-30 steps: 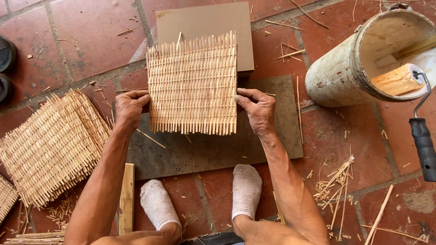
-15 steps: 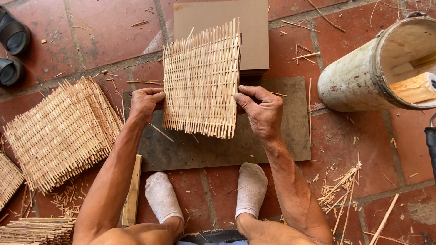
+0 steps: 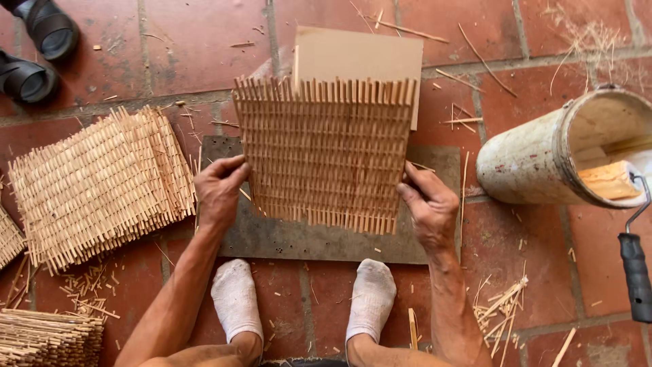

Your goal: The person applies adhesive to cardboard pieces using a paint roller, then places woven bamboo mats onto the adhesive. They press the mats down with a wooden block and stack the finished units.

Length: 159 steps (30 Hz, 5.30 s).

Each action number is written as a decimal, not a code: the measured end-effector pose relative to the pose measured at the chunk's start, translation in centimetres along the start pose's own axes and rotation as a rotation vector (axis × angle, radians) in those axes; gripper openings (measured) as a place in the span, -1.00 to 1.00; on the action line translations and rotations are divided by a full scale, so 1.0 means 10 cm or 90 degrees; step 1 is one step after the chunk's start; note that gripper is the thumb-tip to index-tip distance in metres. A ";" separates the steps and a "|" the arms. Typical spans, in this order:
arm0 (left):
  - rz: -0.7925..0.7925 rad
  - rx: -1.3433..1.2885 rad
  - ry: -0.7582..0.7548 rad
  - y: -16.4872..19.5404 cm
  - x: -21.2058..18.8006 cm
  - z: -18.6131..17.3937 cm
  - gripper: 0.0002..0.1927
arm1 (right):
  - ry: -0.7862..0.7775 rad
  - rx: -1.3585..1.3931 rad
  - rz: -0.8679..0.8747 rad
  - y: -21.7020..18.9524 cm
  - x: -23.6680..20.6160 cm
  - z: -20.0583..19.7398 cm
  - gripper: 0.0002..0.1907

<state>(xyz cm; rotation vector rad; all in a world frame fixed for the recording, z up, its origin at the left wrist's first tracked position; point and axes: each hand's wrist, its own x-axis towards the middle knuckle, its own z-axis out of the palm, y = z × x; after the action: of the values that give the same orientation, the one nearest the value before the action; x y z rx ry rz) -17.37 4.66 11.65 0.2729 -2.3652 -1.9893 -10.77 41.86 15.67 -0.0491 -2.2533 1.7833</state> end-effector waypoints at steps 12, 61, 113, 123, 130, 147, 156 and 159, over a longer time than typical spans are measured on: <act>0.320 -0.017 0.118 0.59 -0.52 -0.25 -0.80 | 0.051 0.184 -0.053 0.14 -0.06 0.14 -0.57; 0.164 -0.031 -0.029 1.12 -0.41 -1.49 -0.64 | -0.184 0.371 0.066 -0.42 0.58 0.99 -0.61; -0.192 0.275 0.849 0.65 -4.28 -6.29 -0.77 | -0.914 0.079 -0.110 -3.57 -1.79 7.42 -0.69; -0.443 0.309 0.709 1.04 -4.24 -6.16 -0.79 | -0.938 -0.003 -0.225 -3.66 -1.87 7.32 -0.92; -0.027 0.890 0.668 0.94 -4.09 -6.16 -0.39 | -0.848 -0.202 -0.359 -3.69 -1.92 7.36 -0.64; -0.276 0.844 0.589 0.91 -3.34 -5.69 0.09 | -0.808 -0.302 -0.736 -3.71 -1.97 7.20 -0.68; -0.288 0.706 0.498 0.58 -3.31 -5.78 -0.07 | -0.847 -0.335 -0.824 -4.22 -2.63 7.44 -0.34; -0.223 0.808 0.527 0.57 -3.34 -5.77 -0.25 | -0.940 -0.413 -0.796 -4.12 -2.77 7.46 -0.28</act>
<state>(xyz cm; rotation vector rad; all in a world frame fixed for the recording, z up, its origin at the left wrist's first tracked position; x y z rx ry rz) 23.10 -45.23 30.28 1.2483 -2.5583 0.0264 4.60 -44.42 34.50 2.4733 -2.2198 0.1730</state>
